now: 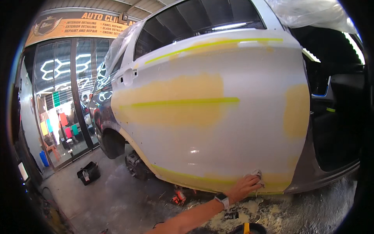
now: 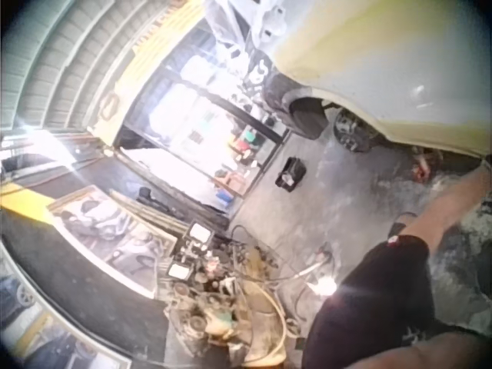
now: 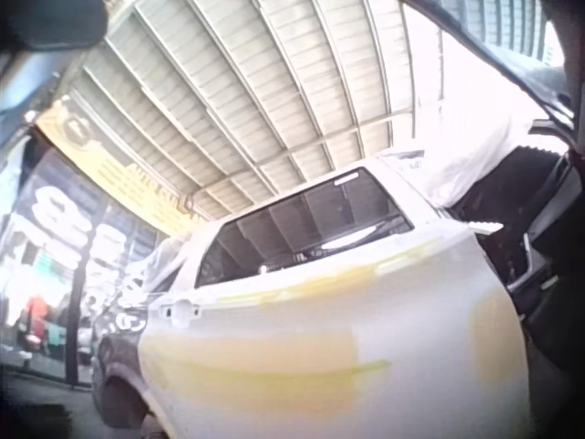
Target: The person sands the car door panel using a sanding block and wipes the surface with a cloth.
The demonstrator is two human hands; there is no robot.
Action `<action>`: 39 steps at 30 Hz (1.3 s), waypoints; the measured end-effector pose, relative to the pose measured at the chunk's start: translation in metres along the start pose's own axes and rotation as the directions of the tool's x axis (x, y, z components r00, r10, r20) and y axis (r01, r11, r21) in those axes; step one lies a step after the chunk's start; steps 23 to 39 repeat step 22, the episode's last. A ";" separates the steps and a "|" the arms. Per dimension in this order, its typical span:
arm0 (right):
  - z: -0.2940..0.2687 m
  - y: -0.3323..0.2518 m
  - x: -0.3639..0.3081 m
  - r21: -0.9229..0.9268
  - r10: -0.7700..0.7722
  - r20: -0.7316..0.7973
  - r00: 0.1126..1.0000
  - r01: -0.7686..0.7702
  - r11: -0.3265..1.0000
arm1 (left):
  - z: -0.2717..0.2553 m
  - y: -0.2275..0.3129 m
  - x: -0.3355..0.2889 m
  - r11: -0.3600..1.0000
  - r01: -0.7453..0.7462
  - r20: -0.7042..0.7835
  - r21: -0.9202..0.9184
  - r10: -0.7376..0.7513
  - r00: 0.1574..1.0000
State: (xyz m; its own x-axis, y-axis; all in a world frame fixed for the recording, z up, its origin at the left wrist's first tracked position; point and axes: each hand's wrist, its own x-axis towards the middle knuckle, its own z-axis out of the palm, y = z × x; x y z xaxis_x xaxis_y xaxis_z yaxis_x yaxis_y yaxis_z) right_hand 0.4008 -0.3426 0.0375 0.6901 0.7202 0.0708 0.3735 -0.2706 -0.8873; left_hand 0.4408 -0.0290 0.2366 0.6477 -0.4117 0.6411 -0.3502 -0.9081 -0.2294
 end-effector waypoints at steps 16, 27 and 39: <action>-0.002 -0.034 0.001 -0.308 0.585 0.096 0.805 -0.535 0.787 | 0.125 0.256 -0.229 -0.306 0.820 0.811 -0.484 -0.509 0.289; -0.017 -0.027 0.003 -0.161 0.690 0.125 0.713 -0.672 0.723 | 0.061 0.245 -0.152 0.326 0.910 0.783 -0.256 -0.482 0.393; -0.017 -0.027 0.003 -0.161 0.690 0.125 0.713 -0.672 0.723 | 0.061 0.245 -0.152 0.326 0.910 0.783 -0.256 -0.482 0.393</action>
